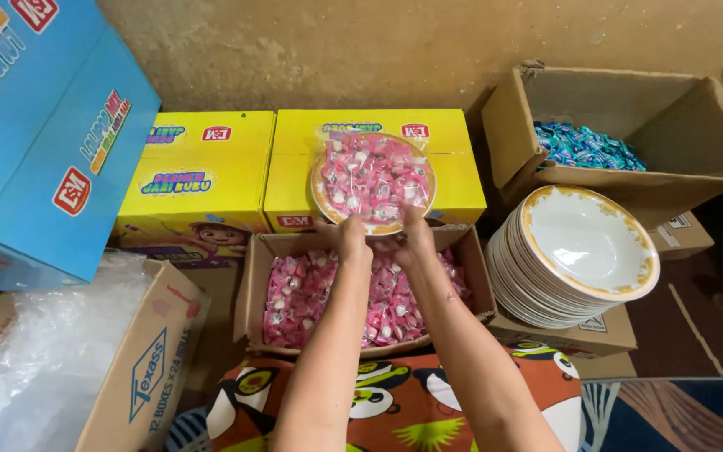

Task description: Packing small pink items into plastic bags containing plates

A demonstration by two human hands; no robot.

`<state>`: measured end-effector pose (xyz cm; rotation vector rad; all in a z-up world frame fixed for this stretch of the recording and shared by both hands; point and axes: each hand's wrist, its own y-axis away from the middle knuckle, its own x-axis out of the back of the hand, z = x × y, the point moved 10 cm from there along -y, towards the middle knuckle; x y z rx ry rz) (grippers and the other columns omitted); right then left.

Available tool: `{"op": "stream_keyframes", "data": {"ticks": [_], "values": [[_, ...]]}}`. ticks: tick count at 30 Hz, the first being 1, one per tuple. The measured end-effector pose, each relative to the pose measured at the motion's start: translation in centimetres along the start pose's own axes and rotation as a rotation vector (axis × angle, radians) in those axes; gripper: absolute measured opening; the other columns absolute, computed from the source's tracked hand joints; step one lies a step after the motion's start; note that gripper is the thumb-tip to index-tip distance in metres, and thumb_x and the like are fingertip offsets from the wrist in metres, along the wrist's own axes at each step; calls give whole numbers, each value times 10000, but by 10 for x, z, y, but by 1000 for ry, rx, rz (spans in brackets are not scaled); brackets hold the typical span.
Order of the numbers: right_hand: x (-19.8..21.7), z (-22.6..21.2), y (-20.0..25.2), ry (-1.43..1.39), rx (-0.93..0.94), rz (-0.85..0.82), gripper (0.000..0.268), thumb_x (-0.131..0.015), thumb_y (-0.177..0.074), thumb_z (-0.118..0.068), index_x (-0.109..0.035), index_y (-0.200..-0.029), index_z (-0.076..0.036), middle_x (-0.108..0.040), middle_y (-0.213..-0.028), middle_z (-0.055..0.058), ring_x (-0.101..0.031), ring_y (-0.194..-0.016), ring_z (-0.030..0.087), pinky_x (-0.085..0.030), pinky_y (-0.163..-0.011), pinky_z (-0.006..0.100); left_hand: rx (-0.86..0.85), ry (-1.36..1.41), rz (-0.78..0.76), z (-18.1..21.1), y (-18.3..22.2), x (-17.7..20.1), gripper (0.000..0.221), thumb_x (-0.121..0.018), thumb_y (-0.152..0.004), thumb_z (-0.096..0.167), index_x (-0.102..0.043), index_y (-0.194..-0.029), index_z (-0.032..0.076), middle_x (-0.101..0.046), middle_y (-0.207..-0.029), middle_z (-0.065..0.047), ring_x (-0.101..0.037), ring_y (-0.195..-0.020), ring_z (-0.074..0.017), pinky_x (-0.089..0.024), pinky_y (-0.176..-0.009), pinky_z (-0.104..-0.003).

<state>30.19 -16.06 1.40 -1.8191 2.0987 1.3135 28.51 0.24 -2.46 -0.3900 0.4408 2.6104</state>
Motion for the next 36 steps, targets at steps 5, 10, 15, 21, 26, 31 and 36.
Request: {"op": "stream_keyframes", "data": {"ticks": [5, 10, 15, 21, 26, 31, 36], "values": [[13, 24, -42, -325, 57, -159, 415, -764, -773, -256, -661, -1114, -43, -652, -956, 136, -680, -919, 337, -545, -917, 625, -86, 130, -79, -17, 16, 25, 978, -582, -637, -95, -208, -1532, 33, -200, -1563, -230, -211, -1502, -380, -202, -1245, -506], [26, 10, 35, -520, 19, -302, 444, -707, -698, -271, -704, -1075, -38, -718, -1027, 196, -691, -1000, 422, -521, -987, 664, 22, 27, -123, 30, 79, 69, 874, -658, -620, -56, -359, -1435, 47, -408, -1429, -246, -445, -1355, -383, -387, -1131, -479], [55, -3, 88, -550, 26, -308, 521, -648, -661, -212, -695, -1156, -56, -740, -1073, 155, -703, -1025, 410, -515, -1018, 622, 280, 76, -218, 56, 132, 99, 752, -697, -691, 48, -431, -1382, 181, -548, -1347, -153, -598, -1173, -343, -515, -969, -507], [96, -19, 125, -513, 68, -321, 615, -607, -659, -267, -683, -1248, -112, -728, -1171, 135, -687, -1085, 389, -490, -1059, 616, 618, 538, -503, 135, 194, 58, 319, -710, -722, 375, -667, -908, 119, -643, -648, -55, -697, -534, -278, -608, -499, -424], [134, -37, 145, -584, 155, -347, 633, -638, -670, -337, -692, -1271, -145, -739, -1176, 120, -695, -1088, 370, -513, -1032, 605, 676, 534, -565, 94, 224, 50, 405, -704, -701, 272, -691, -1099, 197, -737, -897, -71, -744, -755, -302, -635, -641, -472], [180, -54, 159, -619, 280, -360, 642, -642, -681, -383, -698, -1291, -187, -737, -1205, 96, -690, -1114, 363, -513, -1040, 582, 781, 522, -587, 48, 261, 48, 438, -686, -731, 235, -695, -1166, 186, -767, -1071, -96, -748, -878, -297, -628, -746, -479], [224, -79, 154, -596, 366, -354, 632, -619, -695, -410, -704, -1286, -205, -733, -1230, 76, -679, -1147, 335, -506, -1044, 569, -289, 10, -873, 170, 298, 34, 806, -557, -943, 551, -297, -1553, 92, -247, -1663, -215, -137, -1528, -431, -126, -1175, -729]]}}
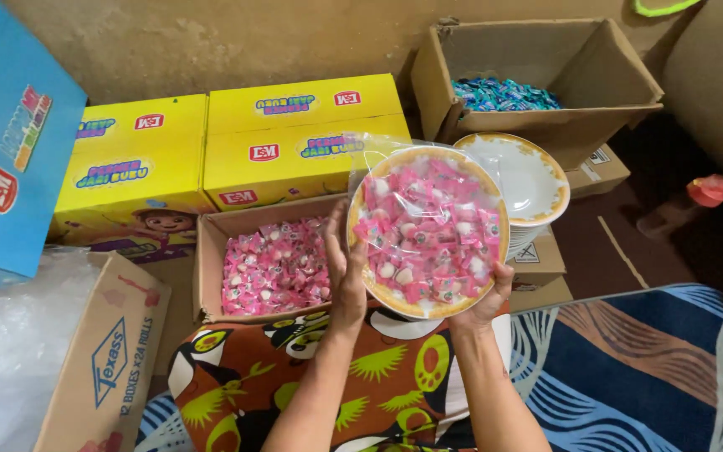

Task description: Packing small pink items into plastic bags containing plates

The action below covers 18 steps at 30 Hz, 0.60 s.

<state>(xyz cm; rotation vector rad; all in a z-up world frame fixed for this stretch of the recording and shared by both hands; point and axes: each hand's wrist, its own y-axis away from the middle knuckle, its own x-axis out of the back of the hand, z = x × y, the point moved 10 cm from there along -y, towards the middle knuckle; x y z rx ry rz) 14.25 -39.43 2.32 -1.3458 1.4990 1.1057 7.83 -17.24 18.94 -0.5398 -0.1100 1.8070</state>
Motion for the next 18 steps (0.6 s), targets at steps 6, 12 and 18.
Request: {"op": "stream_keyframes", "data": {"ticks": [6, 12, 18], "values": [[7, -20, 23, -63, -1, -30, 728, -606, -689, -365, -643, -1382, -146, -710, -1258, 123, -671, -1121, 404, -506, -993, 618, -52, -368, -353, 26, -31, -42, 565, -383, -1062, 374, -365, -1557, 102, -254, -1663, -221, -89, -1557, -433, -88, -1239, -632], [18, -41, 51, -54, 47, 52, 712, -605, -696, -357, -644, -1375, -146, -715, -1238, 151, -677, -1089, 429, -508, -969, 648, 348, 424, -297, -57, -6, -51, 580, -498, -1038, 265, -362, -1584, 123, -301, -1664, -172, -313, -1506, -336, -351, -1196, -506], [-21, -85, 89, -30, 119, 107, 610, -618, -696, -284, -705, -1280, -132, -752, -1106, 166, -723, -978, 417, -568, -884, 612, 880, 691, -174, -126, 43, -87, 628, -596, -922, 496, -579, -1461, 175, -639, -1375, -199, -617, -1248, -398, -489, -1068, -574]]}}
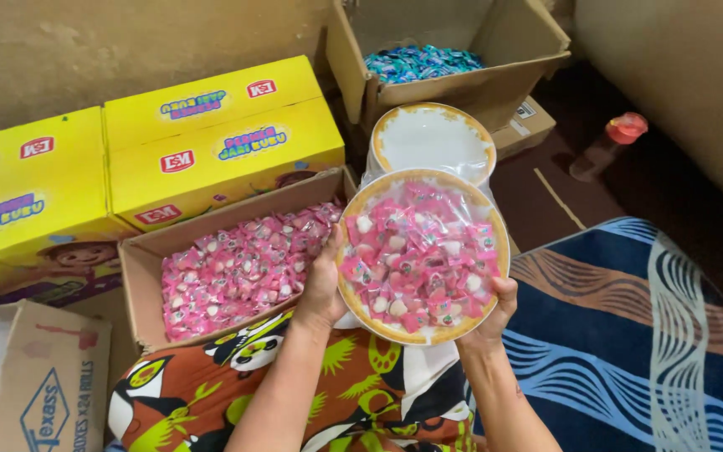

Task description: Packing small pink items into plastic bags containing plates

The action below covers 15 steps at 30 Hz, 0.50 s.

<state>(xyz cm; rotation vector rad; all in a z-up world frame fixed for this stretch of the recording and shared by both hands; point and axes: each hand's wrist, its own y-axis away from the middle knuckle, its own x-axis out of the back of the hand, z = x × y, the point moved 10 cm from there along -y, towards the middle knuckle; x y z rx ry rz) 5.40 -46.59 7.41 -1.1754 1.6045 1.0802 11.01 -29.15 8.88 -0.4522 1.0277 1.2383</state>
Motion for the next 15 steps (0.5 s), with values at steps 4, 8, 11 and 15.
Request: {"op": "stream_keyframes", "data": {"ticks": [4, 8, 11, 15], "values": [[16, -40, 3, 38, 45, 40, 605, -620, -698, -281, -711, -1278, -134, -754, -1101, 170, -728, -979, 421, -568, -873, 619, 98, 5, -81, -38, -4, -25, 704, -611, -888, 575, -583, -1449, 150, -638, -1355, -241, -624, -1215, -435, -496, -1031, -623], [56, -92, -9, 233, 10, 55, 662, -599, -717, -174, -634, -1378, -182, -743, -1133, 170, -745, -909, 402, -593, -797, 599, 113, 36, -126, -70, -6, -59, 665, -616, -909, 532, -579, -1442, 136, -645, -1358, -199, -634, -1205, -383, -504, -1041, -583], [67, -147, -13, 516, 35, -43, 877, -592, -746, -12, -391, -1562, -263, -646, -1324, 161, -743, -957, 373, -637, -711, 520, 151, -7, -116, -98, -7, -71, 611, -578, -952, 519, -598, -1419, 127, -673, -1327, -178, -662, -1173, -336, -531, -1034, -527], [72, -210, -15, 947, 79, -135, 1168, -568, -700, 158, -152, -1665, -353, -579, -1405, 118, -737, -929, 228, -653, -679, 380, 219, -78, -179, -146, -9, -84, 601, -547, -983, 527, -588, -1420, 117, -670, -1317, -197, -661, -1176, -344, -525, -1043, -530]]}}
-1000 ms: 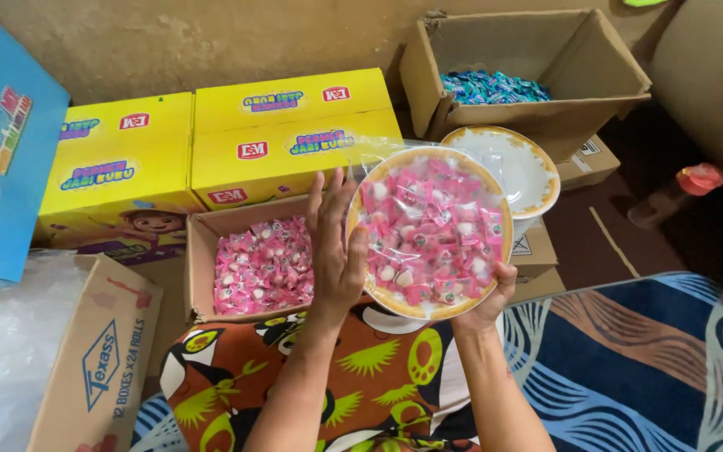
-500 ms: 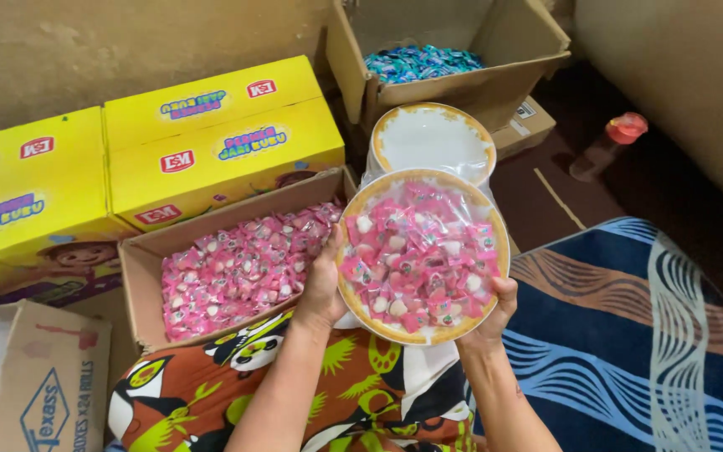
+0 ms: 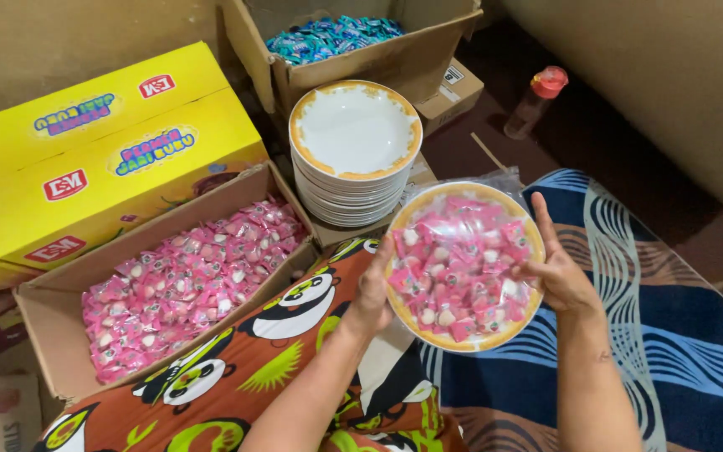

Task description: Packing small pink items into plastic bags containing plates

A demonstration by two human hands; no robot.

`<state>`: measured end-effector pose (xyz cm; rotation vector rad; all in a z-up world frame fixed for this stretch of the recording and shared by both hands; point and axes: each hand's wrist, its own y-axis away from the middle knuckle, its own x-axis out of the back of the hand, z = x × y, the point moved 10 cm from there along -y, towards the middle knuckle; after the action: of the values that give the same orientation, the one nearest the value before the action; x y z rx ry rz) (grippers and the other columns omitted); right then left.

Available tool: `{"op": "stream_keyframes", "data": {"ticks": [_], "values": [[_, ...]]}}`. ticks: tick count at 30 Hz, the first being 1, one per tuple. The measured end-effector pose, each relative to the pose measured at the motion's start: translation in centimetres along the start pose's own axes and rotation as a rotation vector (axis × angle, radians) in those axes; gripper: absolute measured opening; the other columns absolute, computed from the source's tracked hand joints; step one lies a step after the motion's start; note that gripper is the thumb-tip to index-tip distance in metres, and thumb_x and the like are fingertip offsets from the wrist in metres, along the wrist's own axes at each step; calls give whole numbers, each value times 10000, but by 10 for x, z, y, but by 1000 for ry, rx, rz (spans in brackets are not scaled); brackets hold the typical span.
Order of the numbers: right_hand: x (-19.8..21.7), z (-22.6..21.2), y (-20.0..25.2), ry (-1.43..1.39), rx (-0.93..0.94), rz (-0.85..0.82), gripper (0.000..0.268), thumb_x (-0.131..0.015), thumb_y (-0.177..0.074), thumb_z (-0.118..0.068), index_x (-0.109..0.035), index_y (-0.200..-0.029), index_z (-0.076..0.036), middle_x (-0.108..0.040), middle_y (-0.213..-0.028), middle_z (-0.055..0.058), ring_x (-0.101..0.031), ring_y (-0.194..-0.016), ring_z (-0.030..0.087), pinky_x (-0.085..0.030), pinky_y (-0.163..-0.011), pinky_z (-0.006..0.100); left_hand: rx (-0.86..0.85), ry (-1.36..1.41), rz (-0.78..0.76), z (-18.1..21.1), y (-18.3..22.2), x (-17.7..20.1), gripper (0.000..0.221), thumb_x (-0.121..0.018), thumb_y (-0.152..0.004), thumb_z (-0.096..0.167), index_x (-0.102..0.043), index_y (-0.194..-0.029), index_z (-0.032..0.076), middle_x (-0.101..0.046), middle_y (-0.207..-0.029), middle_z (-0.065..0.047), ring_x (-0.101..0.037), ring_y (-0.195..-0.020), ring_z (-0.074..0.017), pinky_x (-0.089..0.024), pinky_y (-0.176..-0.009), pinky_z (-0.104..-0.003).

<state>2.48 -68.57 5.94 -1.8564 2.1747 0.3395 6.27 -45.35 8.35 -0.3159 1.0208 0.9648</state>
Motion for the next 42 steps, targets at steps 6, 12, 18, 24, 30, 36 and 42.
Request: {"op": "stream_keyframes", "data": {"ticks": [6, 12, 18, 24, 30, 36, 42], "values": [[173, 109, 26, -53, -332, 158, 724, -607, -860, -74, -442, -1556, -182, -694, -1108, 277, -745, -753, 368, -616, -625, 571, 107, 40, 93, -107, -27, 31, 451, -596, -1016, 397, -619, -1359, 105, -698, -1236, -184, -704, -1095, -334, -582, -955, -493], [198, 186, 79, -249, -710, 459, 642, -642, -959, -577, -608, -1340, -61, -680, -1200, 226, -692, -1018, 393, -511, -903, 662, 247, 161, 385, -215, -47, 122, 414, -570, -1020, 453, -688, -1211, 106, -733, -1138, -158, -720, -1013, -306, -597, -908, -444], [218, 216, -2, -169, -674, 425, 624, -708, -954, -539, -630, -1309, -32, -685, -1209, 223, -695, -1064, 365, -497, -976, 633, 116, 181, 583, -227, -97, 173, 398, -634, -942, 508, -748, -1125, 174, -753, -1136, -127, -720, -1030, -293, -571, -964, -456], [159, 204, -69, -44, -634, 323, 628, -731, -922, -530, -635, -1356, -85, -686, -1234, 215, -677, -1117, 387, -491, -982, 639, 9, -109, 734, -204, -117, 204, 593, -481, -986, 610, -675, -1308, 152, -650, -1379, -176, -595, -1302, -298, -445, -1143, -423], [121, 181, -77, 416, -685, 508, 767, -799, -815, -640, -620, -1408, -188, -505, -1503, 220, -489, -1379, 361, -428, -1132, 503, -94, -508, 921, -230, -158, 330, 544, -427, -1071, 454, -555, -1447, 83, -511, -1515, -203, -483, -1407, -344, -349, -1205, -443], [200, 231, -109, 689, -259, 474, 451, -753, -943, -576, -791, -1119, -162, -738, -1162, 135, -632, -1192, 351, -490, -1060, 450, -98, -618, 1072, -231, -157, 336, 470, -405, -1081, 445, -564, -1411, 150, -582, -1433, -144, -548, -1343, -297, -410, -1147, -381], [248, 243, -102, 929, -97, 656, 345, -758, -956, -579, -798, -879, -245, -741, -815, 49, -723, -876, 248, -534, -721, 398, -149, -1456, 922, -240, -176, 341, 443, -351, -1085, 186, -433, -1458, -38, -356, -1586, -282, -420, -1448, -391, -432, -1175, -434]]}}
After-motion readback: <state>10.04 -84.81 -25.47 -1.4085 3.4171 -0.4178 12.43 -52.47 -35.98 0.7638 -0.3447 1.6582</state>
